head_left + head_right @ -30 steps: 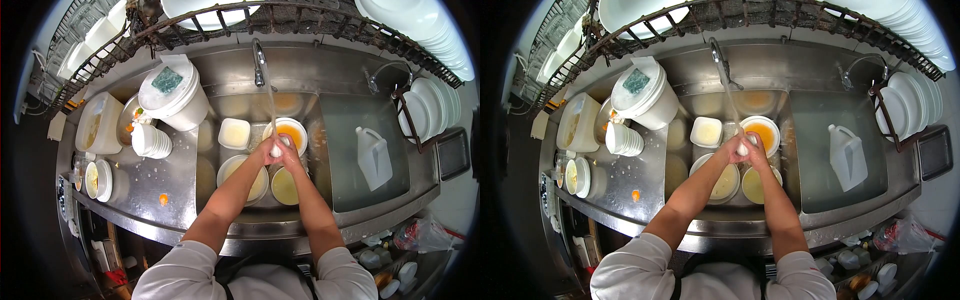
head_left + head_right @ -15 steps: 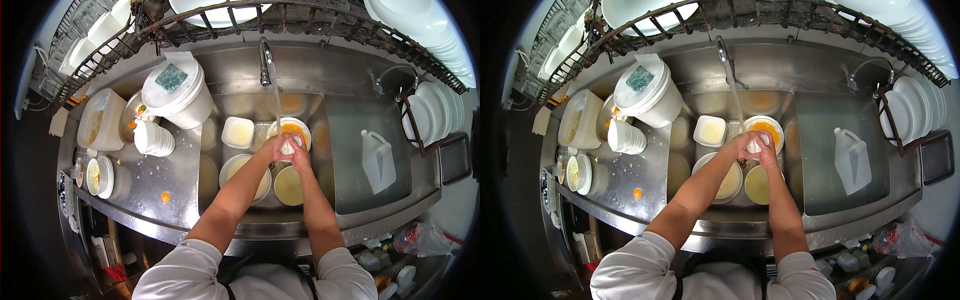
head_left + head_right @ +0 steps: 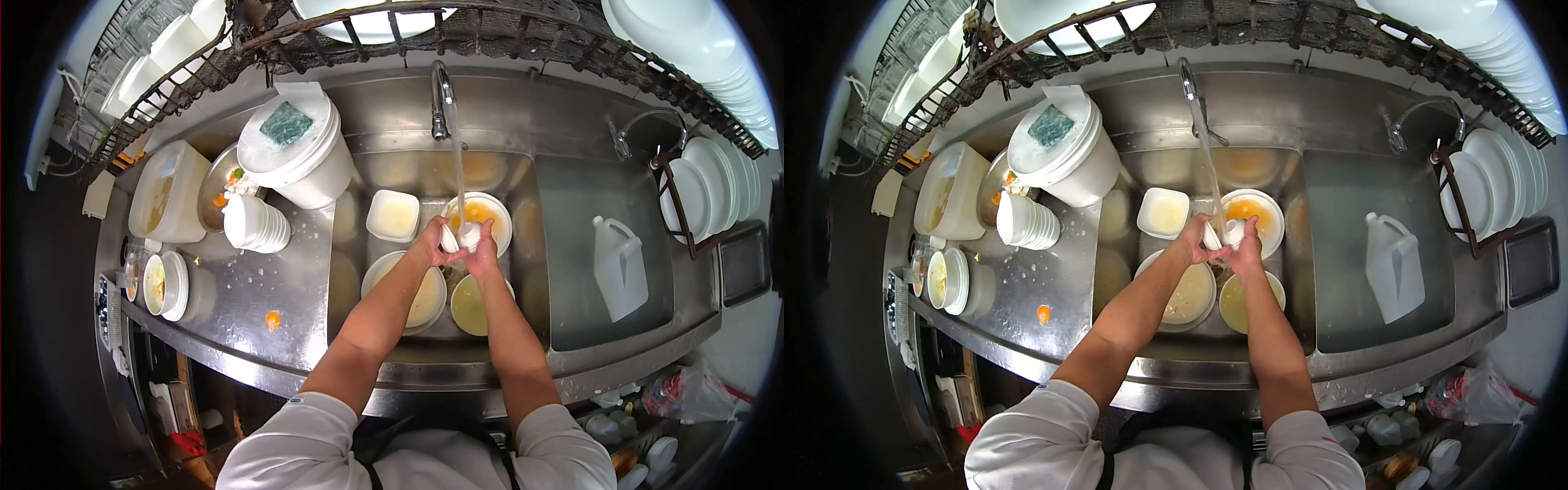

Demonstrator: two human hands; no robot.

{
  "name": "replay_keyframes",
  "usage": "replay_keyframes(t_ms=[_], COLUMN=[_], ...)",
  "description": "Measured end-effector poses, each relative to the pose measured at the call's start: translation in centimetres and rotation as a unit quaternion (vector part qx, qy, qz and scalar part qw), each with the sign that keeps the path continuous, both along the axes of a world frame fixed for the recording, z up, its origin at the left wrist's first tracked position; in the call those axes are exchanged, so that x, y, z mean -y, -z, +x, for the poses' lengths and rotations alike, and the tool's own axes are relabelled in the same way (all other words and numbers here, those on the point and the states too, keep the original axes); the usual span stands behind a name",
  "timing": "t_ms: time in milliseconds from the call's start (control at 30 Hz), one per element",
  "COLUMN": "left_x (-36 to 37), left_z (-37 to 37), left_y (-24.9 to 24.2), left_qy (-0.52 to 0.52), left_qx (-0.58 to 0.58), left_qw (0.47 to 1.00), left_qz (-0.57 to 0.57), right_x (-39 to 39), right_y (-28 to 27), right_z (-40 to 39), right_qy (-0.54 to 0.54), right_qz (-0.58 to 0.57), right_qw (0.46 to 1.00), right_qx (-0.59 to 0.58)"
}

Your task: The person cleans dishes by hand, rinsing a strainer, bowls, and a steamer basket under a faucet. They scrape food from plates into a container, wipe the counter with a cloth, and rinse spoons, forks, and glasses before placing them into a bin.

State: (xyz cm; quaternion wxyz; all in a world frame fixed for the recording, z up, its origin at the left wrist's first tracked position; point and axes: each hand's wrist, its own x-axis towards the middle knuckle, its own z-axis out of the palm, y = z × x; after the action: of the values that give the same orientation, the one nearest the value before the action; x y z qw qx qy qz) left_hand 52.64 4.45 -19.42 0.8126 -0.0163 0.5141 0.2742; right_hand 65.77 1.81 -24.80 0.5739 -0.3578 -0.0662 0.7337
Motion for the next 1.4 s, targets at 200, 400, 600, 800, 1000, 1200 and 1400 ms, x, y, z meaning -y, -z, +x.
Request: replay_keyframes(t_ms=[200,400,600,800,1000,1200,1400], left_x=[0.7,1.4,1.6,1.5,2.3,2.5,2.2], left_z=[-0.4,1.0,0.5,0.2,0.3,0.6,0.5], left_y=[0.5,0.7,0.4,1.4,0.7,0.0,0.7], left_qy=[0.032,0.092,0.044,0.053,0.048,0.04,0.046], left_qx=[0.004,-0.026,0.046,0.027,0.064,0.046,0.06], left_qw=[0.998,0.993,0.996,0.996,0.991,0.993,0.992], left_qz=[0.049,0.069,0.061,0.065,0.104,0.1,0.099], right_x=[1.1,2.0,1.8,1.8,1.7,1.3,1.5], right_y=[-0.6,-0.4,-0.2,-0.1,-1.2,-1.0,-0.7], right_z=[-0.8,0.8,1.5,1.1,0.9,1.5,1.1], right_qy=[-0.057,-0.047,-0.071,-0.05,-0.048,-0.1,-0.041], right_qz=[0.016,0.038,0.117,0.133,0.113,0.162,0.125], right_qw=[0.976,0.987,0.97,0.965,0.976,0.969,0.982], right_qx=[0.209,0.147,0.201,0.22,0.18,0.158,0.132])
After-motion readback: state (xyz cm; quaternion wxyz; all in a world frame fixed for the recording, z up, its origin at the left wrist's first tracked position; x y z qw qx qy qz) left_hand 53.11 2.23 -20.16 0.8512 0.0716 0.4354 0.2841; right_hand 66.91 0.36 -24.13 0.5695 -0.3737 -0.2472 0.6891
